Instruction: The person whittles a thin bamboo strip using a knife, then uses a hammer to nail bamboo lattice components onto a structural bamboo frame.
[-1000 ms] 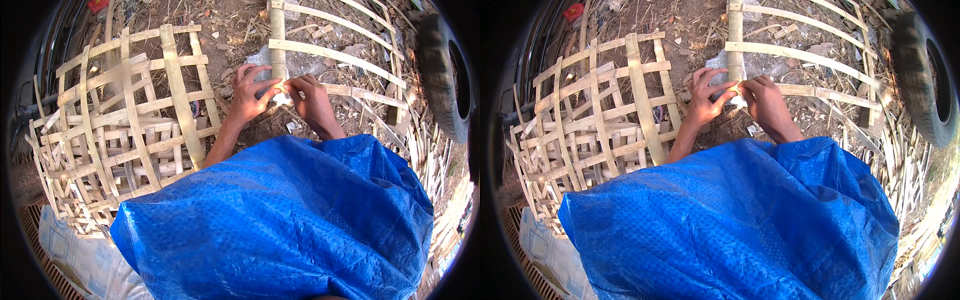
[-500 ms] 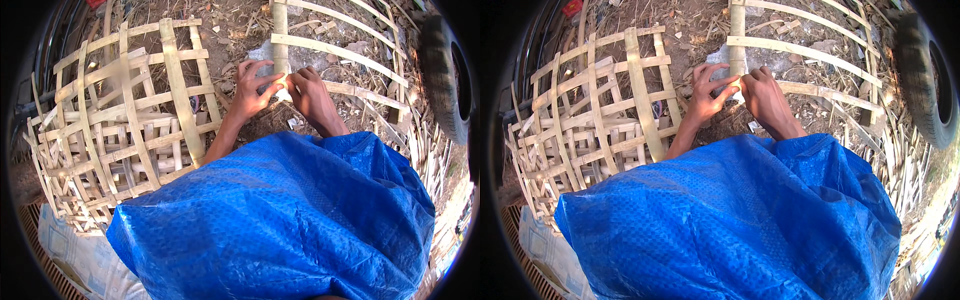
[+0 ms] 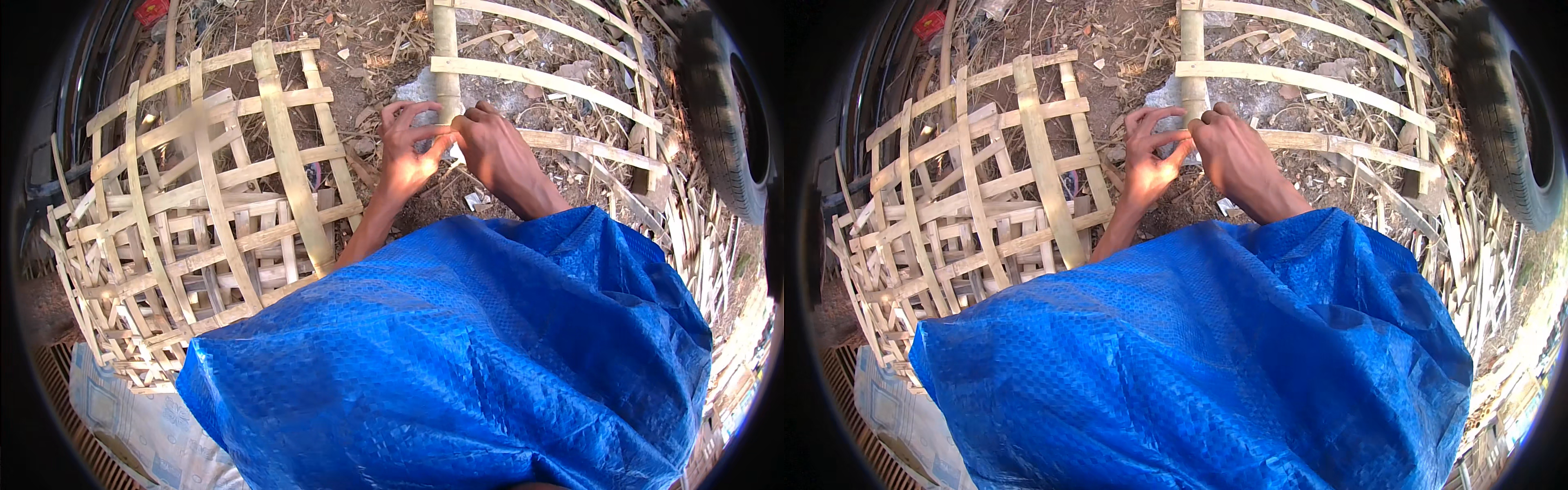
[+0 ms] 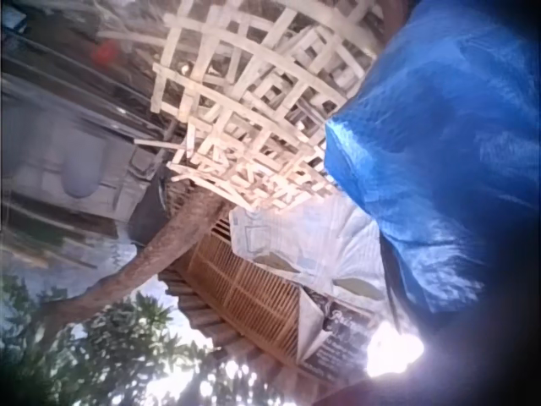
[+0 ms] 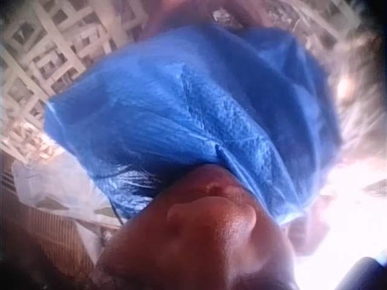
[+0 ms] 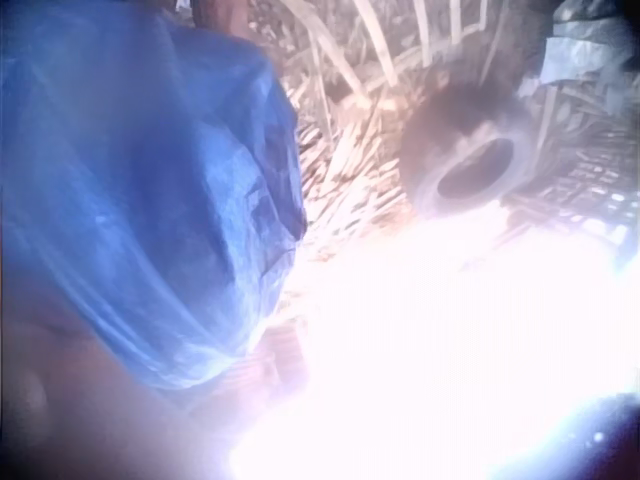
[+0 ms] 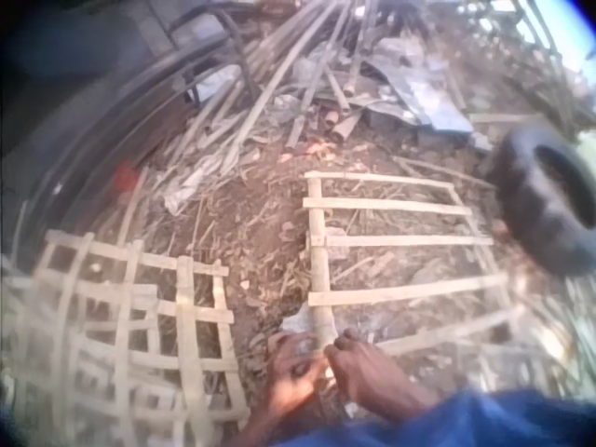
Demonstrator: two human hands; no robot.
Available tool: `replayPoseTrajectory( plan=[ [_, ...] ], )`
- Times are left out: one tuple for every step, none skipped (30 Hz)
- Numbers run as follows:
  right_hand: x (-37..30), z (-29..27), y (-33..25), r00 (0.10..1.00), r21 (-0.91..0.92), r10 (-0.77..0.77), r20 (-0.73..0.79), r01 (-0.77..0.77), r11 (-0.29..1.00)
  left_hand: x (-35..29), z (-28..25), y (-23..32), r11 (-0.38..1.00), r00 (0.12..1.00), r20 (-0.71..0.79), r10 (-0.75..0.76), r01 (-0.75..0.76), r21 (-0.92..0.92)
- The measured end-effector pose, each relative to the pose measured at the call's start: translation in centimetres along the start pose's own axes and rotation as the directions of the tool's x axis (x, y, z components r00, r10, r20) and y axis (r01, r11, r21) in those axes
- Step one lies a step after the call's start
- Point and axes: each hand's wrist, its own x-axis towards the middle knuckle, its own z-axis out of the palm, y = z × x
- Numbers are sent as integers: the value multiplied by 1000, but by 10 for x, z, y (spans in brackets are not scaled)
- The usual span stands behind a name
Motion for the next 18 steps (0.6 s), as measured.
replayPoseTrajectory(
  plan=[
    [0, -4, 3, 1000, 23, 30, 8, -30, 999, 3, 2, 2, 1000, 1000, 3, -10, 10, 2],
    [1, -8, 7, 997, 138, 1, -75, 9, 990, 7, 2, 2, 1000, 1000, 5, -13, 13, 8],
    [-1, -10, 4, 982, 259, 175, -67, -152, 954, 7, 2, 2, 999, 999, 11, -42, 42, -2],
    [-4, -6, 9, 967, 363, 237, -97, -188, 913, 8, 2, 3, 998, 999, 12, -53, 53, 18],
    [-11, -6, 18, 939, 450, 317, -135, -227, 864, 13, 6, 10, 999, 999, 24, -48, 48, 11],
    [-14, -4, 25, 937, 488, 332, -111, -239, 839, 15, 7, 14, 998, 999, 26, -45, 44, 35],
    [-17, -1, 31, 929, 525, 360, -86, -265, 809, 15, 6, 20, 998, 999, 37, -38, 36, 56],
    [-15, 2, 32, 936, 545, 349, -48, -268, 795, 13, 3, 23, 996, 998, 39, -42, 38, 81],
    [-16, 5, 38, 951, 502, 301, -68, -228, 834, 12, 5, 26, 998, 999, 37, -37, 35, 54],
    [-23, 11, 47, 955, 435, 240, -172, -145, 889, 10, 16, 28, 998, 999, 49, -19, 16, 57],
    [-19, 2, 31, 959, 474, 263, -106, -183, 861, 5, 8, 13, 994, 999, 47, 20, -25, 108],
    [-25, 5, 38, 963, 433, 220, -152, -135, 891, 4, 17, -3, 995, 996, 68, 63, -68, 78],
    [-26, 7, 37, 955, 555, 271, -120, -162, 816, 6, 12, -8, 993, 992, 88, 95, -101, 67],
    [-36, 11, 43, 934, 570, 285, -214, -117, 813, 6, 20, -18, 994, 989, 101, 105, -105, 1],
    [-31, 7, 28, 920, 581, 276, -278, -67, 811, 6, 2, -37, 995, 993, 61, 97, -97, -16],
    [-46, 4, 28, 901, 599, 306, -308, -66, 798, 9, -7, -38, 976, 976, 92, 199, -206, 75],
    [-65, 0, 32, 884, 615, 332, -331, -65, 786, 12, -12, -40, 938, 947, 119, 299, -314, 148],
    [-94, 7, 44, 858, 573, 326, -398, -46, 819, 16, -16, -35, 915, 930, 135, 343, -363, 178]
  ],
)
